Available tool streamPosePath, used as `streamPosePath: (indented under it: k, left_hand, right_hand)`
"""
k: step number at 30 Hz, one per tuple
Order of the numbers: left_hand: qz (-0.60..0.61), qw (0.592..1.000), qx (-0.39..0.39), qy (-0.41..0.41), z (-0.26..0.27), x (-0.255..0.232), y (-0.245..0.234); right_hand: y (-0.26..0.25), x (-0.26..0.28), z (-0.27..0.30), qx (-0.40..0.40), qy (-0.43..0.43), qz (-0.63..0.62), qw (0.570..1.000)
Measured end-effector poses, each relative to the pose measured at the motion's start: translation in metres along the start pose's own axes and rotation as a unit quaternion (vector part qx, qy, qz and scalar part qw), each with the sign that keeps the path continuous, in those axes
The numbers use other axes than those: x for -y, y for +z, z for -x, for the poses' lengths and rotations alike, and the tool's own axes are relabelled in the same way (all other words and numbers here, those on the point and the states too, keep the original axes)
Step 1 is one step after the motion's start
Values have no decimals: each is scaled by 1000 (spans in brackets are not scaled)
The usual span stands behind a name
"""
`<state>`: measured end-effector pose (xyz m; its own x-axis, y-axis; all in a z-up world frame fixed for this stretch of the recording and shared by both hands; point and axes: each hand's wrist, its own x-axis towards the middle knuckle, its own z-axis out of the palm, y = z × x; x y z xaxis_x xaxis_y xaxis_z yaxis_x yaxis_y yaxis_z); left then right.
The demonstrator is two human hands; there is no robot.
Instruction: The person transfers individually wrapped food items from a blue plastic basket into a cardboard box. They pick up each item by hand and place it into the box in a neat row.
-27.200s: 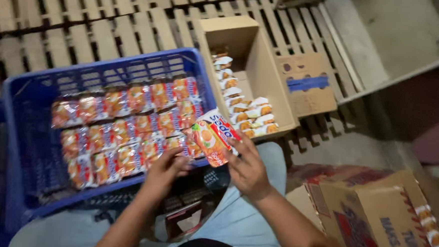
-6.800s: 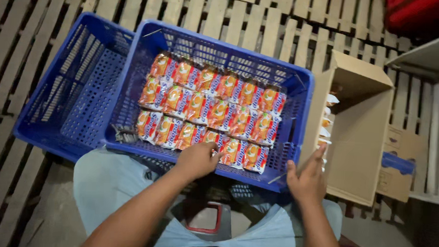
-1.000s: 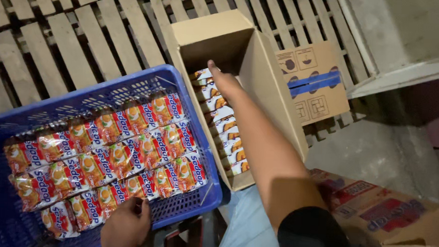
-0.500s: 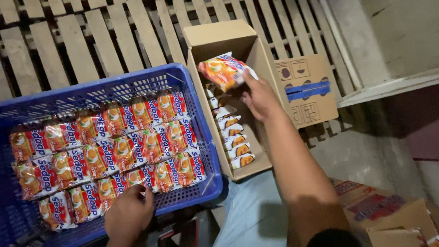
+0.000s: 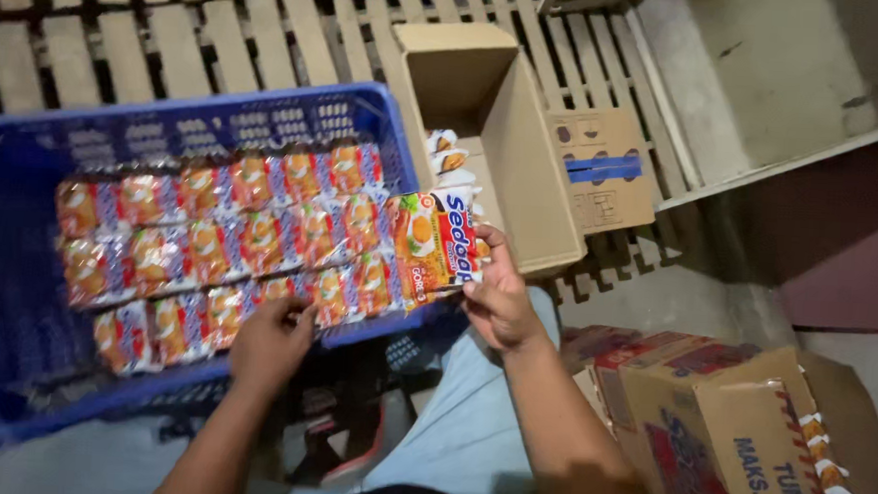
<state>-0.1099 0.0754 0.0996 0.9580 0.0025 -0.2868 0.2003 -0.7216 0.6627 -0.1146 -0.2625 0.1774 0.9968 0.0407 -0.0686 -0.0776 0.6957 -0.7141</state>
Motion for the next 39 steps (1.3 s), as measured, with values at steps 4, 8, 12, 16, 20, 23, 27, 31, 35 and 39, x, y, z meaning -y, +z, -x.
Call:
streamPosePath:
  k: [4, 8, 12, 16, 20, 23, 27, 31, 35, 39]
  left_hand:
    - [157, 988, -12, 12, 4, -6, 9]
    - [455, 886, 73, 42, 20, -46, -15]
    - [498, 857, 85, 98, 6, -55, -18]
    - [518, 852, 49, 62, -21, -10, 7]
    - [511, 859, 24, 15, -31, 8, -16]
    - [468, 883, 7, -23, -32, 20, -40]
    - [334, 936, 55, -98, -55, 56, -54]
    - [118, 979, 99, -135, -55, 49, -60]
    - [53, 974, 180, -130, -75, 67, -37]
    - [27, 955, 264, -136, -94, 73, -19]
  right_hand:
    - [20, -34, 19, 8, 11, 3, 1000]
    - [11, -69, 20, 12, 34, 37, 999]
    - [18, -80, 11, 54, 65, 117, 990]
    - [11, -77, 1, 92, 95, 198, 971]
    - [13, -31, -26, 52, -10, 483, 874]
    - [-6, -7, -44, 12, -155, 672, 724]
    - [-25, 6, -58, 9, -113, 814, 570]
    - [17, 15, -54, -20, 97, 801, 590]
    - [16, 15, -52, -48, 122, 809, 573]
    - [3, 9, -47, -67, 117, 822, 553]
